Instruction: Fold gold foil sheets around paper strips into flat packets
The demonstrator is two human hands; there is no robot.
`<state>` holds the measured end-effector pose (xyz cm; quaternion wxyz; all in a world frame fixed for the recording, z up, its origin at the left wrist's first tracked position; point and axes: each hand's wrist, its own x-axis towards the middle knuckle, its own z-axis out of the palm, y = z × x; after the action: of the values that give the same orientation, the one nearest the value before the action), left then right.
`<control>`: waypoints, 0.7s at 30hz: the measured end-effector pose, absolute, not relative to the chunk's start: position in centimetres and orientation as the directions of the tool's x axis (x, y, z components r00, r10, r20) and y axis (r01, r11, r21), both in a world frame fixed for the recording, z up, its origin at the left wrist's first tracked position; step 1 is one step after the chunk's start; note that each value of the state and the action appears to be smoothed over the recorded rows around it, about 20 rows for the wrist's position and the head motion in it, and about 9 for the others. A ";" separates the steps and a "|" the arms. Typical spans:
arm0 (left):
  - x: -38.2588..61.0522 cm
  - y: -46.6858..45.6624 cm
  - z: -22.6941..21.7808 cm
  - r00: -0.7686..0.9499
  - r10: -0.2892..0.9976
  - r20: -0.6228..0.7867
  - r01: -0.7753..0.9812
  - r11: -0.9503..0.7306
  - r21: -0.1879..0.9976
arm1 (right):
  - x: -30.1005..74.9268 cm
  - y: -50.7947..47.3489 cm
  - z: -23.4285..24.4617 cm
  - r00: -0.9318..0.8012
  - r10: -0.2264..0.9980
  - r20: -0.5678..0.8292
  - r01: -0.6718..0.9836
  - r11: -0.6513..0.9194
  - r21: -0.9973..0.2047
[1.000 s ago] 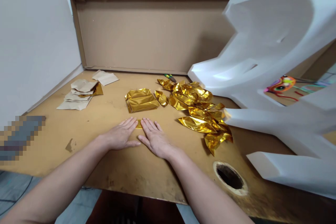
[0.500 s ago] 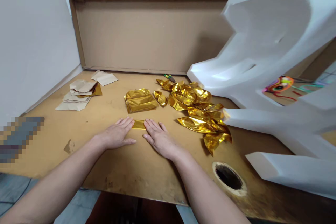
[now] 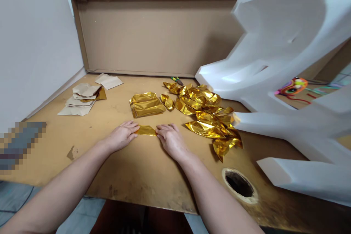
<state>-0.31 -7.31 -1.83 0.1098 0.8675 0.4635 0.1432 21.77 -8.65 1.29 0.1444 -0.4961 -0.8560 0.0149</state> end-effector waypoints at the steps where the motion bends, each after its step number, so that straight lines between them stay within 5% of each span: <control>1: -0.4 -7.2 -2.1 0.523 0.836 0.164 0.767 -0.546 0.337 | 21.7 -8.6 1.3 -0.468 0.852 0.235 0.844 0.510 -0.167; 21: -0.5 -7.0 -2.1 0.427 0.796 0.428 0.722 -0.586 0.369 | 21.0 -8.7 0.3 -0.334 0.883 0.331 0.816 0.446 -0.367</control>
<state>-0.46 -7.04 -2.05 0.0649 0.8423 0.4505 0.2887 20.99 -8.72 0.30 0.2468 -0.5217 -0.8138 0.0675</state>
